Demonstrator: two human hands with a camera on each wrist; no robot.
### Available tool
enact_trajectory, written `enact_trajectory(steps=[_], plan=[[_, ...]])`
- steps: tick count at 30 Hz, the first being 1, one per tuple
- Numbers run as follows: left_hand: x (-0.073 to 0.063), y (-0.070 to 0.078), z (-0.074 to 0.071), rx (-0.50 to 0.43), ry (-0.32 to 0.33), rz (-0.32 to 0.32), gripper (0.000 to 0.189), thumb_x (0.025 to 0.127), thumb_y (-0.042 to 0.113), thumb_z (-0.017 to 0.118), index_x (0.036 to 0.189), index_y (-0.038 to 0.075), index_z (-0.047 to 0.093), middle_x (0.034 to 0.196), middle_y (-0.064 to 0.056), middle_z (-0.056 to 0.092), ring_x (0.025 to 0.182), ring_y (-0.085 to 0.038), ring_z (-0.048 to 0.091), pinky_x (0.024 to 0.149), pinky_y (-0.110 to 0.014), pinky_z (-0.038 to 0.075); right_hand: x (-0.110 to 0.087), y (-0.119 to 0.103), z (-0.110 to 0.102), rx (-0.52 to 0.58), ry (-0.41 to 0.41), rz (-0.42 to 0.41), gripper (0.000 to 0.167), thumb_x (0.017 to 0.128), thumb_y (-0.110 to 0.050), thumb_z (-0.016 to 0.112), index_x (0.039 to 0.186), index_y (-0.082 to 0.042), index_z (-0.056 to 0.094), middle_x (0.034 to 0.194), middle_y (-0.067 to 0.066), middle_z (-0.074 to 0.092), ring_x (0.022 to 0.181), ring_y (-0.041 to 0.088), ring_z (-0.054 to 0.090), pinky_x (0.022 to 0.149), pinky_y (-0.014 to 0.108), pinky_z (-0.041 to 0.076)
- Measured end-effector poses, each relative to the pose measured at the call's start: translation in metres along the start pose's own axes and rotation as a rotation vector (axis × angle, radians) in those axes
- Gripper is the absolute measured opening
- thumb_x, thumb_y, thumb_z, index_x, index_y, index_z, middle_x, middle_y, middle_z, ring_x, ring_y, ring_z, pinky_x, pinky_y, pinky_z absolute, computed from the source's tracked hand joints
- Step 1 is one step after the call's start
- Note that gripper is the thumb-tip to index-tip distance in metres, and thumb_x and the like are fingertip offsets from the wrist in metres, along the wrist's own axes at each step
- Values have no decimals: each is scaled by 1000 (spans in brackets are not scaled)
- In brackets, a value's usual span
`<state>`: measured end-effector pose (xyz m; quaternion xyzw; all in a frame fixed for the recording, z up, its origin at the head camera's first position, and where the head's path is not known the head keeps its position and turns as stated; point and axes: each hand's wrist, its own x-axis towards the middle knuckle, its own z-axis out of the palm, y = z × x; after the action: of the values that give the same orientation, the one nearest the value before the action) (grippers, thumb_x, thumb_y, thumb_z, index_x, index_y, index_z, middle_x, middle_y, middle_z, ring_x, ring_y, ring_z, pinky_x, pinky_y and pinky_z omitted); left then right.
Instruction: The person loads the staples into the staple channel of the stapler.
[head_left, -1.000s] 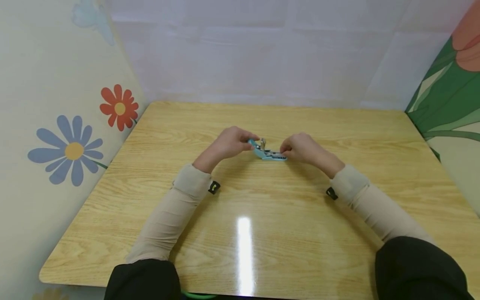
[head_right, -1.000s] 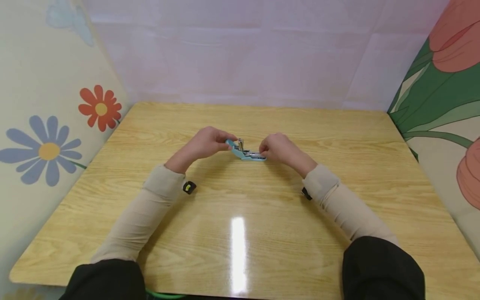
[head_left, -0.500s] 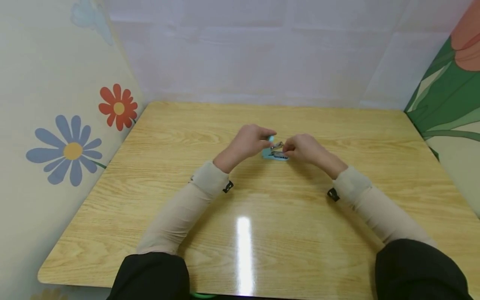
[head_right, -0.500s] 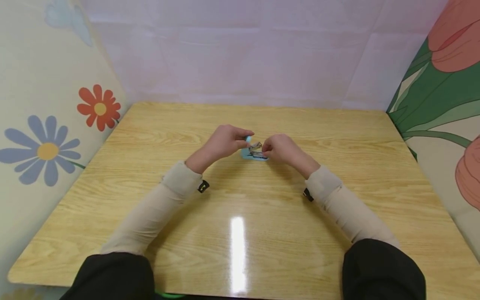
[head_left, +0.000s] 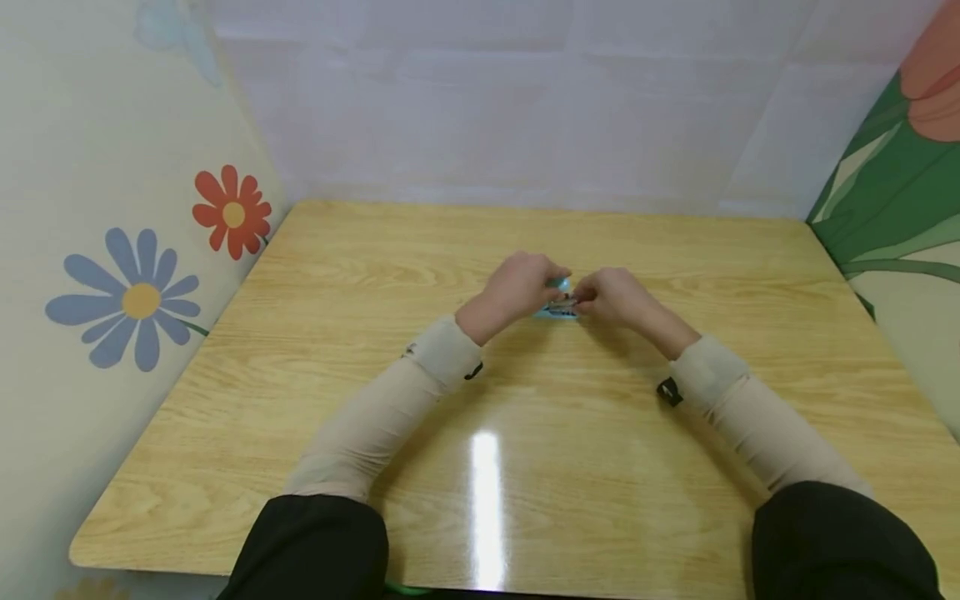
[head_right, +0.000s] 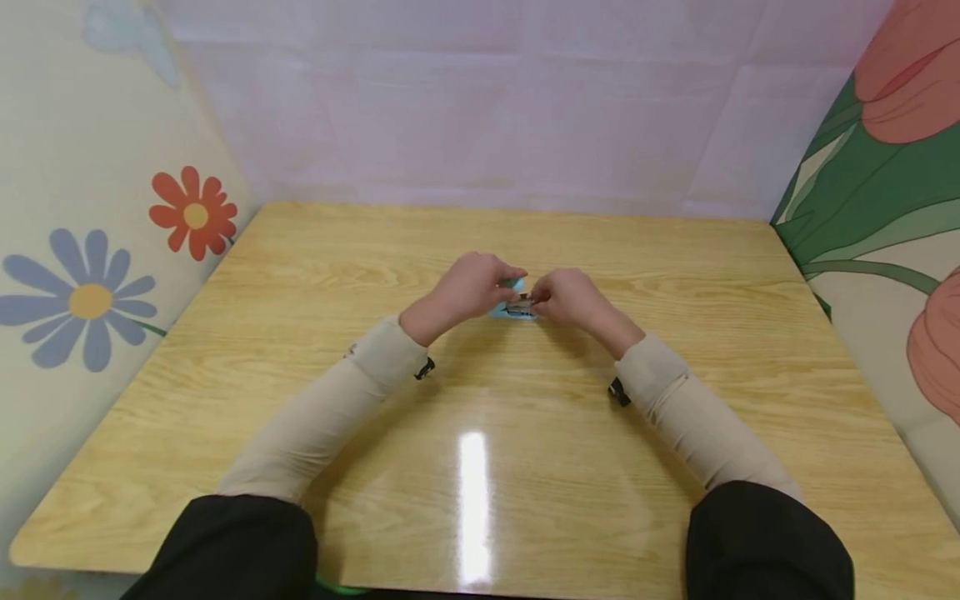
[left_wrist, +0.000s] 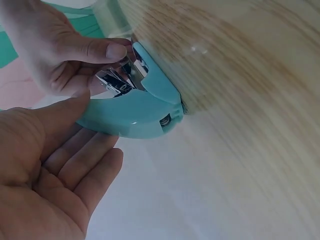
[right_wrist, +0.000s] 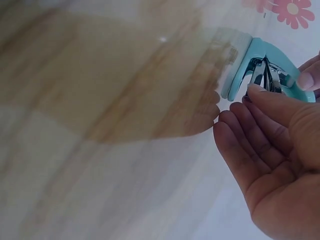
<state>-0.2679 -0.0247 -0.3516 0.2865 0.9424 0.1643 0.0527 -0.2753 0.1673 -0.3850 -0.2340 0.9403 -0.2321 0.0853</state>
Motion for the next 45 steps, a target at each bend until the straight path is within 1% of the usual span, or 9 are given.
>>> enact_trajectory(steps=[4, 10, 18, 23, 26, 31, 35, 38, 45], plan=[[4, 6, 0, 53, -3, -2, 35, 100, 22, 66, 134, 15, 68, 130, -4, 71, 66, -9, 54, 69, -22, 46, 0, -1, -1, 11, 17, -3, 17, 93, -10, 73, 105, 1, 77, 102, 16, 78, 96, 31, 74, 89, 45, 59], [7, 9, 11, 88, 1, 22, 15, 100, 23, 67, 103, 17, 80, 94, -2, 79, 72, -10, 58, 71, -23, 51, -2, 0, 2, -5, 25, -27, 13, 92, -11, 74, 99, 0, 79, 96, 15, 79, 92, 30, 74, 85, 44, 59], [8, 16, 22, 90, 1, -1, 18, 100, 26, 67, 97, 17, 82, 87, -1, 77, 70, -9, 54, 69, -24, 51, -7, 2, 7, -38, 34, -11, 15, 91, -11, 75, 99, 1, 79, 95, 16, 78, 87, 28, 74, 82, 43, 60], [12, 24, 25, 122, 22, -21, 32, 101, 21, 64, 70, 16, 67, 70, 2, 60, 65, -11, 43, 59, -22, 40, -10, 2, 4, -55, 44, -1, 15, 92, -12, 72, 99, -1, 80, 92, 14, 79, 82, 25, 72, 82, 43, 59], [14, 28, 29, 147, 35, -51, 37, 98, 17, 66, 63, 18, 55, 68, 2, 54, 65, -12, 42, 55, -24, 42, -11, 3, 2, -60, 44, 8, 17, 91, -13, 72, 101, -2, 80, 93, 13, 79, 89, 28, 73, 85, 45, 58], [15, 27, 32, 137, 22, -41, 31, 97, 17, 69, 66, 17, 62, 71, 2, 59, 66, -12, 44, 57, -24, 42, -12, 4, 3, -72, 53, 0, 16, 91, -14, 74, 99, -2, 81, 94, 13, 79, 91, 30, 74, 86, 46, 58], [13, 21, 32, 124, 16, 8, 19, 99, 26, 68, 84, 18, 77, 80, 2, 72, 71, -9, 50, 66, -25, 46, -13, 6, 4, -70, 47, -7, 16, 92, -14, 74, 97, -1, 80, 92, 14, 79, 88, 29, 74, 83, 44, 59], [10, 15, 32, 104, 35, 31, 19, 100, 29, 66, 93, 17, 78, 85, 0, 74, 71, -10, 53, 68, -26, 47, -14, 7, 5, -54, 32, 1, 16, 93, -14, 73, 98, 0, 79, 93, 14, 79, 87, 28, 74, 81, 43, 60], [5, 11, 28, 81, 47, 67, 16, 101, 24, 65, 91, 16, 74, 85, 0, 74, 64, -9, 50, 65, -21, 41, -16, 5, 3, -31, 0, 33, 15, 95, -15, 72, 98, -2, 79, 93, 11, 79, 82, 22, 73, 77, 39, 59]])
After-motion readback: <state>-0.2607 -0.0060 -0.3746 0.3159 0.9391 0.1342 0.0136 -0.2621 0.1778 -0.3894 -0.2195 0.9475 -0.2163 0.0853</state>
